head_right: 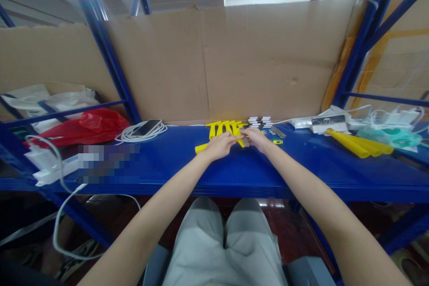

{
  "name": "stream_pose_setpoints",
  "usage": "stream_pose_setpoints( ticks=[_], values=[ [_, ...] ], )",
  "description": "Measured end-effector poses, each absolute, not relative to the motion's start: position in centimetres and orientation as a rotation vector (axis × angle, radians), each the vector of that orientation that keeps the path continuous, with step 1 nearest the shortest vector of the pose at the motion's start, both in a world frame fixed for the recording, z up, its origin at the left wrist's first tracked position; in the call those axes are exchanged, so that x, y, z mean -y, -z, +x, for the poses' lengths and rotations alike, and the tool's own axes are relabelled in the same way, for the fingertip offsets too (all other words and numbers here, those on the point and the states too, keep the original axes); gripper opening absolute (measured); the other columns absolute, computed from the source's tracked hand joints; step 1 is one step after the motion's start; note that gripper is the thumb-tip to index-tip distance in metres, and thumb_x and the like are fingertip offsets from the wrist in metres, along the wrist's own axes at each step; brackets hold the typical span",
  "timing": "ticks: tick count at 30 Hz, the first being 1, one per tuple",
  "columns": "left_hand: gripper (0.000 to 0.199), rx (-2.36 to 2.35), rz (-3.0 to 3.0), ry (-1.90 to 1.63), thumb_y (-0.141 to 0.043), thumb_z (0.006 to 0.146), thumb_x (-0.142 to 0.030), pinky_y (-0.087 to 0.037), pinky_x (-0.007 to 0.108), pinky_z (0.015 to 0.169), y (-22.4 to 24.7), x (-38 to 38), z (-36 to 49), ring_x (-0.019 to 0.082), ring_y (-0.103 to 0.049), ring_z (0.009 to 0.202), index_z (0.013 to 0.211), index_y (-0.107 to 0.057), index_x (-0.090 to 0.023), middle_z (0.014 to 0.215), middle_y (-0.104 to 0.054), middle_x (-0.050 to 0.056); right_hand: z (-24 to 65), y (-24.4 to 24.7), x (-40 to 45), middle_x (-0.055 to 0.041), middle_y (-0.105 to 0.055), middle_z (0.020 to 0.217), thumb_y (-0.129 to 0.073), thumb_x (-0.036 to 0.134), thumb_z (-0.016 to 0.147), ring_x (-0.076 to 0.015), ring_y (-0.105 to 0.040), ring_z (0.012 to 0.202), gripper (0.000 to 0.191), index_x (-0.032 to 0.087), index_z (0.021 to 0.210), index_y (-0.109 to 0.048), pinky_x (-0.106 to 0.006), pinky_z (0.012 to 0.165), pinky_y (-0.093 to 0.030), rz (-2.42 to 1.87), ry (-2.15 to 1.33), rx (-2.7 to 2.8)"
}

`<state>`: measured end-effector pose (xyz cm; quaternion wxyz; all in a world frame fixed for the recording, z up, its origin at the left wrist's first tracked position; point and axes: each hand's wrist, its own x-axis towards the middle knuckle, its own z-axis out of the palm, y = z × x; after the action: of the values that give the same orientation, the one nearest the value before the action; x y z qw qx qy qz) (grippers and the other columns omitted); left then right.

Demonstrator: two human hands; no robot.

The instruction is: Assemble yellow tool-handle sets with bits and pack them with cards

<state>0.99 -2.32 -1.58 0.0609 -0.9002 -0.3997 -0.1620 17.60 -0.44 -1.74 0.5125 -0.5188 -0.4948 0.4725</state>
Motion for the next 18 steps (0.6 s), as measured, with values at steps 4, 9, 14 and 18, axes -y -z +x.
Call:
stream_pose_setpoints(
  ticks=[4,9,14,18],
  values=[
    [0.045,1.157,-2.697,0.468,-0.036,0.096,-0.025,-0.046,0.029,0.086,1.7,2.5,1.2,0.019,-0.057,0.104,0.138,-0.046,-0.037,0.110,-0.056,0.005,17.8,1.5,0.5,0.0035,-0.053,0.048,-0.053,0.009,0.082,-0.0079,-0.048,0.043,0.020,0.016,0.064,-0.052,-0.019,0.045,-0.037,-1.263,-1.056,1.193],
    [0.044,1.164,-2.701,0.479,-0.036,0.096,-0.026,-0.046,0.029,0.085,1.8,2.5,1.2,0.020,-0.057,0.105,0.137,-0.047,-0.036,0.111,-0.057,0.006,18.0,1.9,0.3,0.0028,-0.052,0.048,-0.056,0.016,0.084,-0.0073,-0.046,0.042,0.021,0.016,0.063,-0.053,-0.018,0.045,-0.037,-1.290,-1.057,1.263],
    [0.045,1.287,-2.698,0.535,-0.037,0.096,-0.025,-0.046,0.032,0.088,1.8,1.9,0.9,0.022,-0.057,0.108,0.138,-0.047,-0.036,0.116,-0.057,0.007,19.3,2.2,-1.3,-0.0034,-0.064,0.066,-0.052,0.017,0.084,-0.0084,-0.053,0.048,0.014,0.014,0.074,-0.060,-0.019,0.048,-0.042,-1.332,-0.837,1.210],
    [0.045,1.445,-2.673,0.579,-0.039,0.095,-0.024,-0.045,0.034,0.092,1.7,1.2,0.3,0.022,-0.057,0.108,0.137,-0.048,-0.034,0.118,-0.059,0.007,21.1,1.1,-2.9,-0.0101,-0.070,0.080,-0.052,0.014,0.080,-0.0156,-0.064,0.067,0.015,0.012,0.080,-0.067,-0.023,0.059,-0.047,-1.673,-0.302,1.384]
  ],
)
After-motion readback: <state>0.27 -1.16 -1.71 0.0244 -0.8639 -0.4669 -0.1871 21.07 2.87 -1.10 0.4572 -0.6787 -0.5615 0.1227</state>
